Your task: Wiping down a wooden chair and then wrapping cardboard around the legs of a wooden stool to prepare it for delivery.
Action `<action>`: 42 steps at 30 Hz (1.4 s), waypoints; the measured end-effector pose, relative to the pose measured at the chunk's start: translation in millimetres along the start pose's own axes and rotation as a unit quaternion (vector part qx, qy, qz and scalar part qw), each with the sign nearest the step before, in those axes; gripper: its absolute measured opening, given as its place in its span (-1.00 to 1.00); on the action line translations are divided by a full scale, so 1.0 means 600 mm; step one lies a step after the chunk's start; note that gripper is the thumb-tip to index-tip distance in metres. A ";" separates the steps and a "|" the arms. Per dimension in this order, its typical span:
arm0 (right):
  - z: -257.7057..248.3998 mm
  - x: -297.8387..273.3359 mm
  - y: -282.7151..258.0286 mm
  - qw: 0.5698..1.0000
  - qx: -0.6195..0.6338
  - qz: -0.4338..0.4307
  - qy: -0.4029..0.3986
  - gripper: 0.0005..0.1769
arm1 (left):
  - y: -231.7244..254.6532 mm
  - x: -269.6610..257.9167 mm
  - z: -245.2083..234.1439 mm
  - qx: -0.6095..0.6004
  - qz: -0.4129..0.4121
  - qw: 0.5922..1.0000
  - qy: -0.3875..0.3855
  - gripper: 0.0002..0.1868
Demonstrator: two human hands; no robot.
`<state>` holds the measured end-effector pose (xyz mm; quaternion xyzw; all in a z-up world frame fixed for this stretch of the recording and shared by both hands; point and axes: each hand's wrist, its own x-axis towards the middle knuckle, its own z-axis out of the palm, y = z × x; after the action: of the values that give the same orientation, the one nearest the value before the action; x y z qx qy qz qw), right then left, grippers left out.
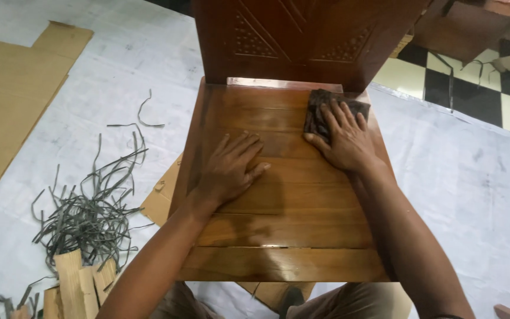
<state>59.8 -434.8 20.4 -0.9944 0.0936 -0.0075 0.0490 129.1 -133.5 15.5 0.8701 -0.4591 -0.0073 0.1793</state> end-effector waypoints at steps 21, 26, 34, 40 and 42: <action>0.039 0.118 -0.278 0.986 -0.043 -0.157 -0.029 -0.11 | -0.021 0.014 0.010 0.081 -0.156 0.886 0.429 -0.54; 0.044 0.121 -0.314 0.971 -0.046 -0.232 -0.041 -0.18 | -0.062 0.014 0.051 0.071 -0.182 0.897 0.395 -0.42; 0.077 0.040 -0.203 0.919 0.000 -0.338 0.203 -0.11 | -0.046 0.011 0.032 0.064 -0.061 0.928 0.362 -0.35; 0.044 0.002 -0.043 0.959 -0.022 -0.224 0.172 0.00 | -0.033 0.007 0.002 -0.017 -0.036 0.997 0.063 -0.25; 0.027 -0.015 -0.002 0.994 -0.033 -0.091 0.056 0.03 | -0.029 0.012 -0.011 0.020 -0.055 0.998 -0.034 -0.22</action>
<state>51.4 -430.5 4.2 -0.9978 0.0055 -0.0650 0.0104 148.4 -128.5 17.1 0.8966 -0.4165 -0.0372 0.1457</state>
